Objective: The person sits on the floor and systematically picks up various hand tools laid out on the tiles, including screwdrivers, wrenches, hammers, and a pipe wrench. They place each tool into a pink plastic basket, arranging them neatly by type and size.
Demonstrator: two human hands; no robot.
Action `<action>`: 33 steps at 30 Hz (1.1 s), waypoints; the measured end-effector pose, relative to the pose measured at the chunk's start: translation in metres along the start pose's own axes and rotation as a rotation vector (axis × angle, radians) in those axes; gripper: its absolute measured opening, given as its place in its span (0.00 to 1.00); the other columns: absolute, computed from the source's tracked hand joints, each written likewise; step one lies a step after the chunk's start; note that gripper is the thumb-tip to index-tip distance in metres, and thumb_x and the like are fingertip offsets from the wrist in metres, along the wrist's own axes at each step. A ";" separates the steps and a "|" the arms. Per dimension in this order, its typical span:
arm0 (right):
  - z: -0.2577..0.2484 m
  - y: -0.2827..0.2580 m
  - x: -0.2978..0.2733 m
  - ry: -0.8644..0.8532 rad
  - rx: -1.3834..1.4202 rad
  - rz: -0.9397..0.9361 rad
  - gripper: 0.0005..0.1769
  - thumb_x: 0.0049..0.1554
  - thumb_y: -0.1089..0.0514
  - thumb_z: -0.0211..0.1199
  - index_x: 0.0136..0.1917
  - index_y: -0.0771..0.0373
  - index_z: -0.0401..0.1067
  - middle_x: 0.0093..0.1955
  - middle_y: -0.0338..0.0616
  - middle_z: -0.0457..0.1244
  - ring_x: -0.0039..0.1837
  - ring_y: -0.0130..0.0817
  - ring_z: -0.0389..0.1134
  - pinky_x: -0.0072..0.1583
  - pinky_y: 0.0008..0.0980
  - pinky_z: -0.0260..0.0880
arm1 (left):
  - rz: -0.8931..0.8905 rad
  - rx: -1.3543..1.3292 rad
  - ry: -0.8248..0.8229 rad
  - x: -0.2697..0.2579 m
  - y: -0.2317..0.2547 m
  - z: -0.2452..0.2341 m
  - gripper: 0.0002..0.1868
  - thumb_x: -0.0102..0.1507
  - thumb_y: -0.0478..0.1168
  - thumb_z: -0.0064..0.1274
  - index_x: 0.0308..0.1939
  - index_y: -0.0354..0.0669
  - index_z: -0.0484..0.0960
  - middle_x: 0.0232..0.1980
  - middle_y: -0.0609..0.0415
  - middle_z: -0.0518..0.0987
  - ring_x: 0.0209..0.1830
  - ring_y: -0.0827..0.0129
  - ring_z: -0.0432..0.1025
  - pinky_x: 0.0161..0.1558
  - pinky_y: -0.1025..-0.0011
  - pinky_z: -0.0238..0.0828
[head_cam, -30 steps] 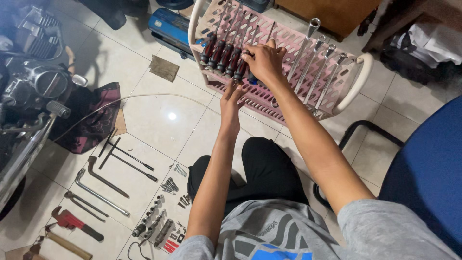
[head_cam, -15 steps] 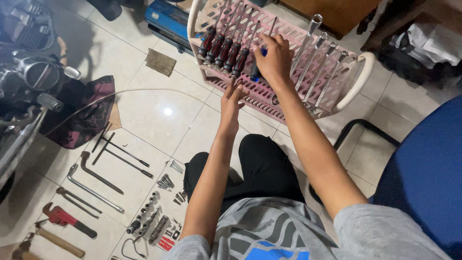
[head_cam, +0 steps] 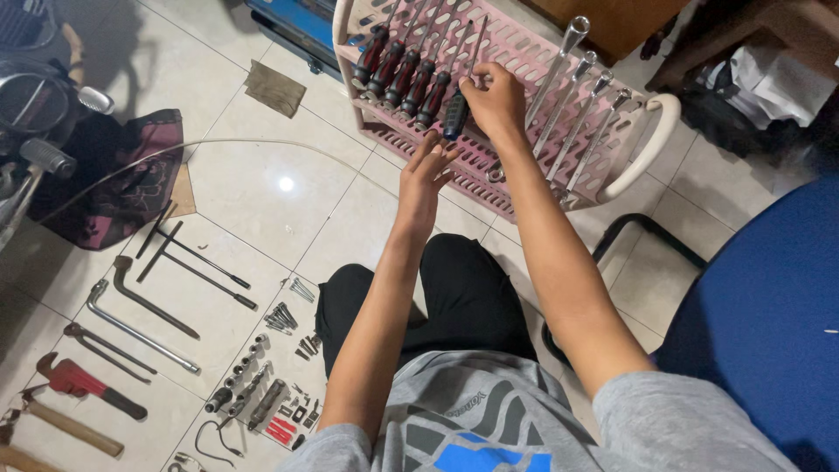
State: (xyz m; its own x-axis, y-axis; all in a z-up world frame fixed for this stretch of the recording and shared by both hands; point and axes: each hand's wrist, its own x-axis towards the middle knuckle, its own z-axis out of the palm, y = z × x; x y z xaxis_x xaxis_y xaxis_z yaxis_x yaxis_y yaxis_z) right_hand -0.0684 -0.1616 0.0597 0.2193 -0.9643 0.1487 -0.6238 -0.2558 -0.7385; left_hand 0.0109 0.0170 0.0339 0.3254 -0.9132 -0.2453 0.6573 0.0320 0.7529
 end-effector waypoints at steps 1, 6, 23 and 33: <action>0.003 0.000 0.001 0.009 0.014 -0.013 0.20 0.51 0.45 0.72 0.51 0.59 0.79 0.46 0.48 0.73 0.49 0.39 0.76 0.52 0.36 0.74 | 0.004 -0.020 0.014 0.000 0.001 -0.002 0.35 0.69 0.47 0.49 0.78 0.34 0.61 0.70 0.47 0.73 0.66 0.66 0.72 0.60 0.63 0.66; 0.011 0.000 -0.001 0.013 -0.013 0.010 0.20 0.51 0.45 0.73 0.51 0.60 0.79 0.47 0.50 0.72 0.50 0.43 0.75 0.53 0.39 0.73 | 0.012 -0.066 0.052 0.000 -0.001 -0.008 0.36 0.69 0.43 0.46 0.80 0.35 0.57 0.70 0.43 0.70 0.67 0.64 0.69 0.60 0.62 0.64; -0.002 -0.028 -0.024 0.013 -0.078 -0.011 0.20 0.56 0.44 0.69 0.54 0.59 0.73 0.43 0.50 0.71 0.48 0.49 0.74 0.50 0.45 0.72 | -0.061 -0.303 0.020 0.007 -0.018 -0.019 0.37 0.69 0.44 0.42 0.80 0.38 0.51 0.76 0.41 0.66 0.73 0.58 0.65 0.68 0.63 0.63; -0.002 -0.024 -0.027 -0.013 -0.070 0.036 0.17 0.55 0.47 0.68 0.54 0.57 0.75 0.42 0.50 0.71 0.47 0.48 0.74 0.50 0.44 0.71 | -0.031 -0.402 -0.052 0.004 -0.012 -0.019 0.37 0.70 0.47 0.43 0.81 0.41 0.50 0.79 0.40 0.61 0.78 0.57 0.60 0.72 0.62 0.59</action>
State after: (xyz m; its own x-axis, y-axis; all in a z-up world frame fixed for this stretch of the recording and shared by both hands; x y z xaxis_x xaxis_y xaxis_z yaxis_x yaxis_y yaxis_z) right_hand -0.0605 -0.1293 0.0749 0.2049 -0.9721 0.1139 -0.6824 -0.2253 -0.6954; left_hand 0.0169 0.0208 0.0120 0.2733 -0.9351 -0.2256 0.8832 0.1510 0.4440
